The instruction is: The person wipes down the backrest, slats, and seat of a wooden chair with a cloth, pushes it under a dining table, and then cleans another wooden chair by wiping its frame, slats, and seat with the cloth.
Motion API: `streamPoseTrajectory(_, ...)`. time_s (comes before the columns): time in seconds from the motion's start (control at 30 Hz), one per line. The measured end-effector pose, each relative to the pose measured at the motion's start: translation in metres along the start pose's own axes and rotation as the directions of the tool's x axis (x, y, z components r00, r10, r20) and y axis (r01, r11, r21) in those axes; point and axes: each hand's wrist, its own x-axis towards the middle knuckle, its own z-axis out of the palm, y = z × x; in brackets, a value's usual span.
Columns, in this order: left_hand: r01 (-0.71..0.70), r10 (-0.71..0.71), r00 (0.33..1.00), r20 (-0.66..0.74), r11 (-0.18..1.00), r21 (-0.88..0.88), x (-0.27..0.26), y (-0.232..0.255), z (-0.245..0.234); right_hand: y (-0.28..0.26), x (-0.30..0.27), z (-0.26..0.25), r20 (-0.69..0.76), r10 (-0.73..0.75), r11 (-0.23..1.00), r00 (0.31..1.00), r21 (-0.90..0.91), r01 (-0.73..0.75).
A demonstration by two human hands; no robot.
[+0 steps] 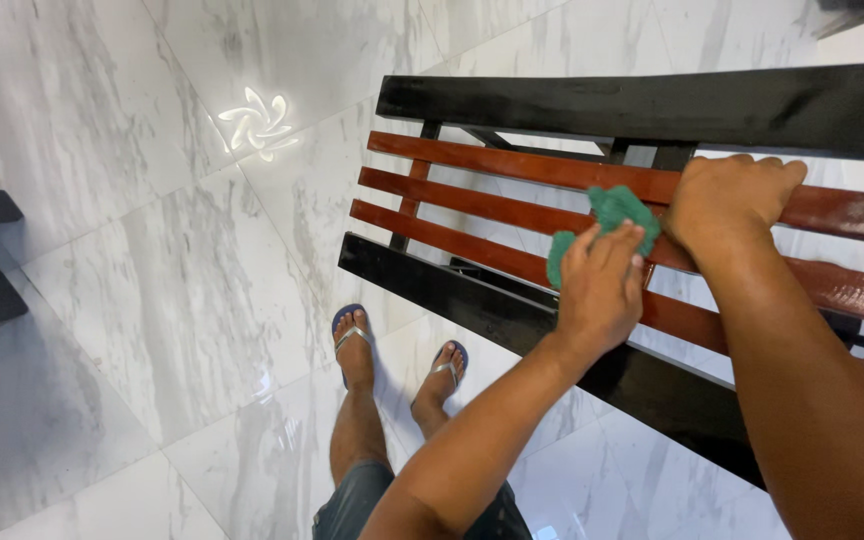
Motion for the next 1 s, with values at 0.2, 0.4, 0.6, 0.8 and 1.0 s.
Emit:
streamPoseTrajectory(0.2, 0.080, -0.158, 0.979, 0.128, 0.878, 0.471, 0.040, -0.112, -0.070, 0.011, 0.002, 0.009, 0.008, -0.002, 1.000, 1.000, -0.009, 0.002)
streamPoseTrajectory(0.4, 0.417, -0.495, 0.805, 0.327, 0.864, 0.282, 0.028, -0.074, -0.041, 0.003, 0.003, 0.010, 0.025, 0.026, 0.999, 0.999, -0.033, -0.025)
streamPoseTrajectory(0.6, 0.128, -0.220, 0.966, 0.136, 0.864, 0.487, 0.044, -0.201, -0.094, -0.008, -0.001, 0.009, -0.036, 0.046, 0.979, 0.998, -0.196, -0.052)
streamPoseTrajectory(0.8, 0.448, -0.596, 0.802, 0.038, 0.643, 0.621, 0.123, -0.389, -0.207, -0.006, -0.006, 0.007, -0.061, 0.066, 0.974, 0.996, -0.213, -0.078)
streamPoseTrajectory(1.0, 0.368, -0.441, 0.893, -0.085, 0.608, 0.704, 0.103, -0.406, -0.222, -0.001, 0.021, 0.028, 0.063, 0.119, 0.975, 0.991, -0.196, -0.104)
